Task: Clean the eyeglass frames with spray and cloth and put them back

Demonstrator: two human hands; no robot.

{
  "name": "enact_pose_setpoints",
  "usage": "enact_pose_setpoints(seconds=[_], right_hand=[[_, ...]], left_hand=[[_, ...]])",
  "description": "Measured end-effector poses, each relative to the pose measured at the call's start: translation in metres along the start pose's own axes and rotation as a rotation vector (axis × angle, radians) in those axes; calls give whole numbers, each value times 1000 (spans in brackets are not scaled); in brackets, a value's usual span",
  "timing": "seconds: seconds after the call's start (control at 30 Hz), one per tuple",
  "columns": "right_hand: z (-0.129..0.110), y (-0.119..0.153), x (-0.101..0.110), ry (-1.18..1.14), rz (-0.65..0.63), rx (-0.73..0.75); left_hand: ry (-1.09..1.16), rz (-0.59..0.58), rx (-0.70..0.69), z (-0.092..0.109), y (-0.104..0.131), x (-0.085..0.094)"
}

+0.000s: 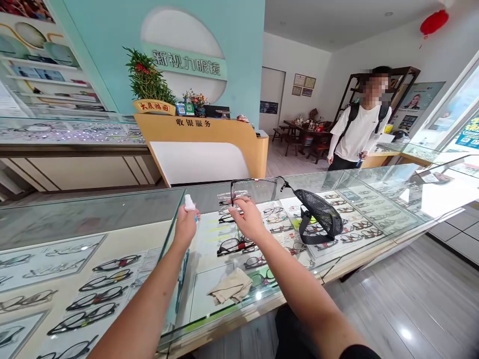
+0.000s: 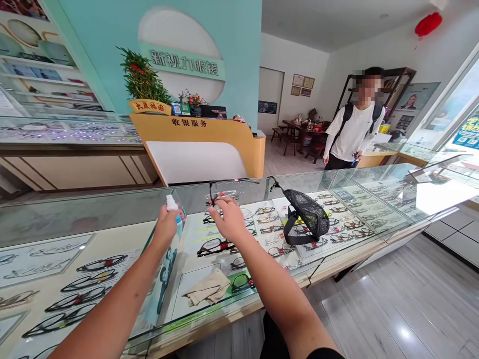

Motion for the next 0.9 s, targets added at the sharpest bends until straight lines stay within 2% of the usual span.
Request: enact_pose_setpoints(seconds=[0.2, 0.4, 0.67, 0.9], right_hand=[[1, -2, -2, 27, -20, 8], [-5, 0, -6, 45, -77, 0], [-15, 6, -14, 10, -149, 47], [-28, 17, -13, -119, -171, 91]], left_hand=[[286, -207, 104, 34, 21, -20], [372, -418, 246, 47, 42, -36], [395, -514, 243, 56, 48, -43], [450, -621, 226, 75, 67, -54]])
Point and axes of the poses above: each hand's wrist, its own y-axis away from the middle knuckle, its own x-axis out of the back of the hand, z = x × y, the point moved 8 cm from there along -y, towards the middle knuckle, and after that the axes turned 3 degrees about -x, right-handed, at the moved point
